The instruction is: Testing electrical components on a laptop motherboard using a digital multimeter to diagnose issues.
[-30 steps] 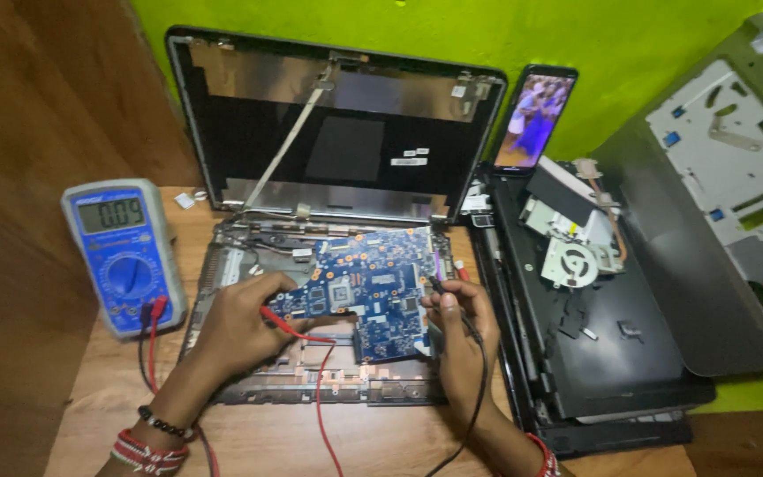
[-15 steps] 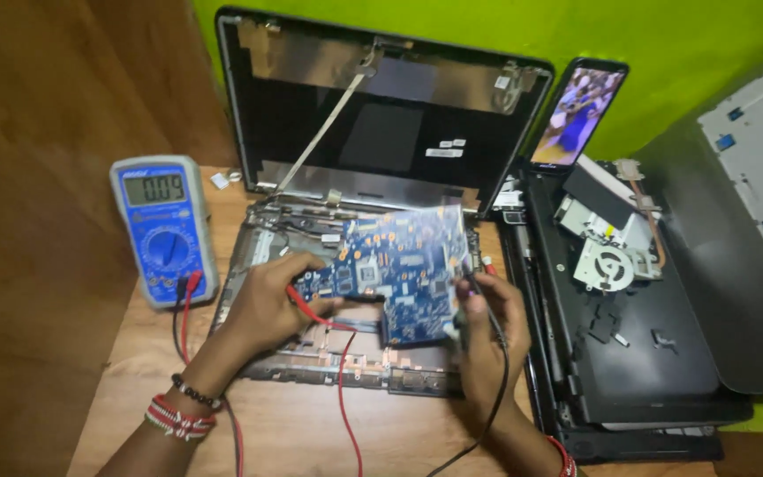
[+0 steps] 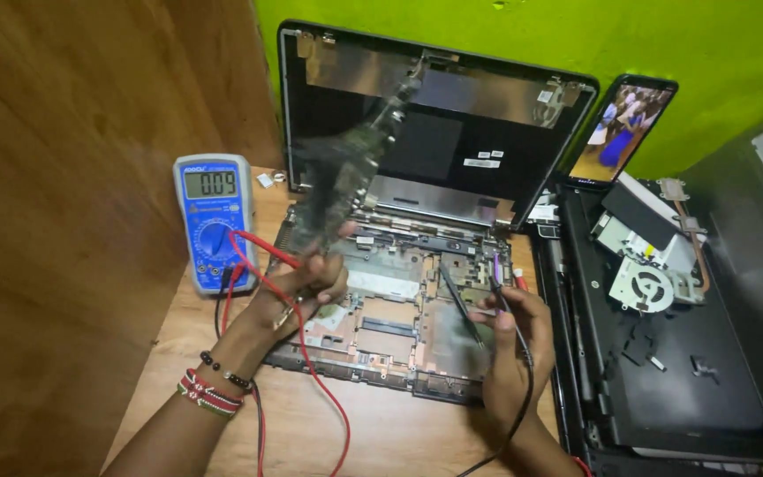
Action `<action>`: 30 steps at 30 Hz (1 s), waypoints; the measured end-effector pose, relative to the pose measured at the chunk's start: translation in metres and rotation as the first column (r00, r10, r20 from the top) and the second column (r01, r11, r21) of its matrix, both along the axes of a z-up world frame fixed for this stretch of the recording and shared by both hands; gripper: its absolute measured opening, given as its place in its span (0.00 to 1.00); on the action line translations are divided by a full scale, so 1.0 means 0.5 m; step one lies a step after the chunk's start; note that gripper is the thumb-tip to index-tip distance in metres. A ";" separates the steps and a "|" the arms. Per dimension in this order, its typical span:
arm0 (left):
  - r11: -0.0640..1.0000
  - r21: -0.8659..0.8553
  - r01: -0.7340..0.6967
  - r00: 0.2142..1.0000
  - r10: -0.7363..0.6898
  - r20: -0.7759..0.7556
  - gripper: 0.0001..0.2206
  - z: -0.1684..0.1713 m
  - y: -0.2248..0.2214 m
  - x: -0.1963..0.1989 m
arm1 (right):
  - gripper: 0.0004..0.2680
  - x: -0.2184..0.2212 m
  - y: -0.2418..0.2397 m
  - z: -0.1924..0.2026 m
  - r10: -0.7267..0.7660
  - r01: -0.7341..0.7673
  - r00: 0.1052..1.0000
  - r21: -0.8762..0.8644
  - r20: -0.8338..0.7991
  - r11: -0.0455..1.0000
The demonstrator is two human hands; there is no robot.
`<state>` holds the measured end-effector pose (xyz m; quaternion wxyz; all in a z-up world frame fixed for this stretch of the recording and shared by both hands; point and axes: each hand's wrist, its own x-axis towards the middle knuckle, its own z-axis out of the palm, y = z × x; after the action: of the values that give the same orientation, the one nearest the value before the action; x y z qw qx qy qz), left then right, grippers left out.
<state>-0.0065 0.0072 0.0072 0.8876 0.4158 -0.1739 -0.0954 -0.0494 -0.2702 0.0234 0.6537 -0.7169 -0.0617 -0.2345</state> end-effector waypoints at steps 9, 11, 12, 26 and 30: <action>0.958 -0.251 0.139 0.988 -0.153 -0.037 0.29 0.002 0.007 -0.001 | 0.15 -0.003 0.008 0.005 0.034 -0.035 0.999 -0.042 -0.041 0.998; 0.957 -0.270 0.108 0.989 -0.132 -0.072 0.30 0.006 0.006 -0.001 | 0.16 -0.002 0.009 0.005 0.043 -0.045 0.998 -0.040 -0.053 0.998; 0.957 -0.270 0.107 0.989 -0.131 -0.072 0.30 0.002 0.006 0.001 | 0.16 -0.002 0.009 0.005 0.045 -0.047 0.998 -0.041 -0.053 0.998; 0.449 0.610 -0.653 0.742 0.540 0.398 0.26 0.048 -0.041 -0.021 | 0.17 -0.003 0.007 -0.001 -0.134 0.129 0.965 0.037 0.227 0.991; 0.394 0.587 -0.708 0.706 0.414 0.574 0.27 0.011 -0.037 -0.010 | 0.12 -0.008 0.013 0.002 -0.195 0.223 0.930 -0.056 0.312 0.973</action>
<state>-0.0117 -0.0114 0.0125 0.5495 0.7978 -0.1096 0.2225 -0.0534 -0.2638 0.0246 0.5747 -0.7034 -0.0953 -0.4072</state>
